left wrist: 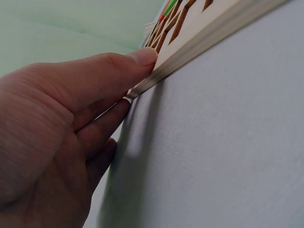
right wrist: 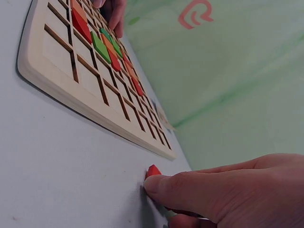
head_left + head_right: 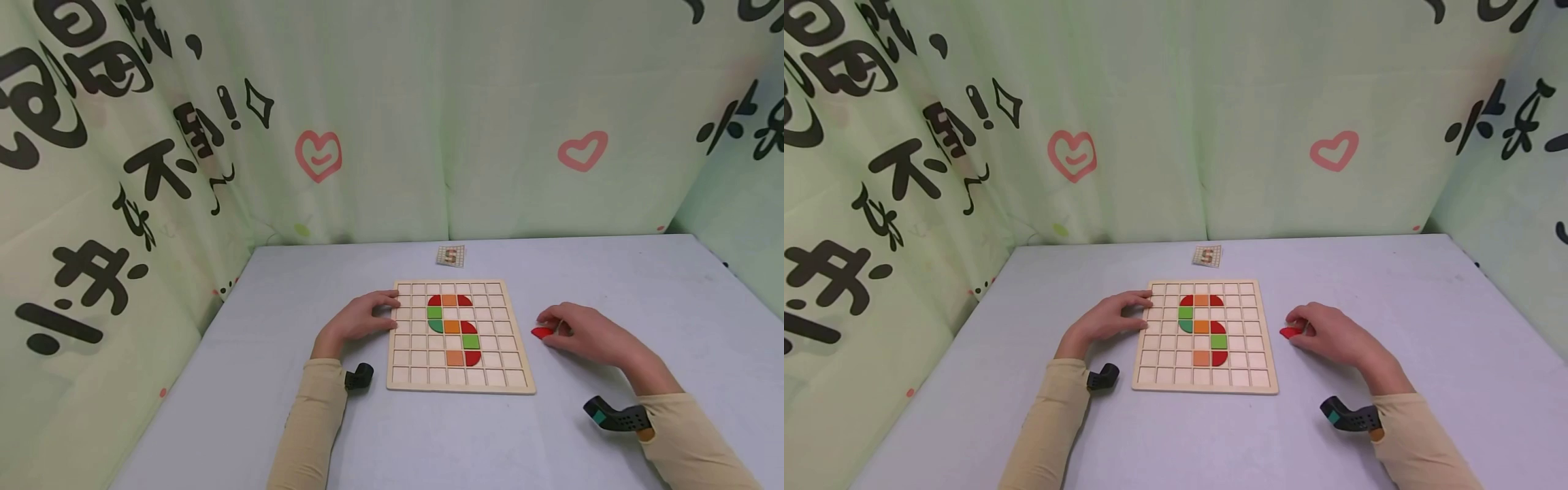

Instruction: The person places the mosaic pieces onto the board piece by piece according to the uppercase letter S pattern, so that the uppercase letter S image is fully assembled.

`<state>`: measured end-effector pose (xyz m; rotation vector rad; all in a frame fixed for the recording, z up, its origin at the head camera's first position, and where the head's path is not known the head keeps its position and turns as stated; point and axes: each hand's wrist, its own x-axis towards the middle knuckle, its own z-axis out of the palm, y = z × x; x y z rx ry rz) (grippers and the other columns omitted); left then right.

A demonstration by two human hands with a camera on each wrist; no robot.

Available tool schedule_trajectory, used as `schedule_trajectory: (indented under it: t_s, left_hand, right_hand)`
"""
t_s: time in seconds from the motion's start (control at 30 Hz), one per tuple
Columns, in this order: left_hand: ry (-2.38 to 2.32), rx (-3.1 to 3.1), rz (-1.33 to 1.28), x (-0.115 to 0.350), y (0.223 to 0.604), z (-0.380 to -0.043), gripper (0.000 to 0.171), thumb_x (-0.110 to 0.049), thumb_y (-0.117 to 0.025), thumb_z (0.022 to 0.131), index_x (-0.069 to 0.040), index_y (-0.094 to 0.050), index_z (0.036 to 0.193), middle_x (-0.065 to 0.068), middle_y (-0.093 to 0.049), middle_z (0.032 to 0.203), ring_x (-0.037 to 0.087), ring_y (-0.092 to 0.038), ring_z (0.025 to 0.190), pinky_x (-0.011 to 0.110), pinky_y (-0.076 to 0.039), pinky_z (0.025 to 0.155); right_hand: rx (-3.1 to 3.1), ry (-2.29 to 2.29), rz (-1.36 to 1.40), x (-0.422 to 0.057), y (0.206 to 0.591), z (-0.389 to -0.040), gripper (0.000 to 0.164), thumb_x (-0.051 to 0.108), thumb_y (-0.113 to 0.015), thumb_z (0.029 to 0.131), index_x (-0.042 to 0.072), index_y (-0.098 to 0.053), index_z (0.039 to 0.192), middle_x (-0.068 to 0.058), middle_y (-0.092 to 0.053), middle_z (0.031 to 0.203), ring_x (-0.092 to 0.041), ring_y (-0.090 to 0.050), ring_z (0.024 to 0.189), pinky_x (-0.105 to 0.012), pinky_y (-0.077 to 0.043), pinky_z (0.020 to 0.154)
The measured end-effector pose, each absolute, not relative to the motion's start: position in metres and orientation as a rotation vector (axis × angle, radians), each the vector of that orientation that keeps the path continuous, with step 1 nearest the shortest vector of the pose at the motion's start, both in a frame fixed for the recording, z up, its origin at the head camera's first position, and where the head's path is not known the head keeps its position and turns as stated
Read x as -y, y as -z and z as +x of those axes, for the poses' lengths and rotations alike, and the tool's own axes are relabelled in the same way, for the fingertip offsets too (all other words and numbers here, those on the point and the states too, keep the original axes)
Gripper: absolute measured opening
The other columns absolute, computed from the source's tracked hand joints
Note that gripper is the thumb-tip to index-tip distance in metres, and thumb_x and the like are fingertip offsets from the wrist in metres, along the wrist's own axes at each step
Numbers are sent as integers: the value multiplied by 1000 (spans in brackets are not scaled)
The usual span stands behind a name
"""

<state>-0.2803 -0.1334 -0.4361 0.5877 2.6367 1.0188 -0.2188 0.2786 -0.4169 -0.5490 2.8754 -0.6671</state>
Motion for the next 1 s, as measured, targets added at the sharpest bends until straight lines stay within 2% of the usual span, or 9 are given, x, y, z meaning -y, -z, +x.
schedule_trajectory:
  t_s: [0.17, 0.4, 0.8, 1.0]
  left_hand:
    - [-1014, -2641, 593, 134, 437, -280, 41, -19, -73, 92, -7, -65, 131, 2, -47, 155, 24, -35, 149, 41, -31, 123]
    - [-1032, -2639, 579, 134, 436, -279, 41, -18, -73, 92, -7, -65, 131, 1, -47, 156, 23, -35, 149, 41, -31, 123]
    - [-1042, -2631, 565, 133, 434, -278, 41, -17, -73, 92, -8, -65, 131, 0, -47, 156, 23, -35, 149, 41, -31, 123]
    - [-1045, -2631, 561, 132, 436, -279, 39, -18, -73, 92, -8, -66, 130, 0, -47, 156, 23, -35, 149, 42, -31, 122]
  right_hand:
    - [-2891, 666, -532, -276, 420, -220, 21, 11, -72, 89, 2, -69, 108, 0, -63, 90, -14, -54, 82, -28, -50, 68]
    - [-2894, 690, -525, -271, 420, -219, 23, 15, -75, 88, 4, -69, 108, -1, -63, 94, -14, -55, 83, -28, -50, 69]
    - [-2928, 739, -465, -266, 416, -221, 15, 6, -73, 88, 4, -64, 99, -3, -65, 90, -17, -55, 81, -30, -51, 70]
    - [-2928, 738, -446, -267, 417, -221, 14, 7, -72, 88, 3, -64, 99, -4, -65, 90, -17, -55, 80, -30, -51, 69]
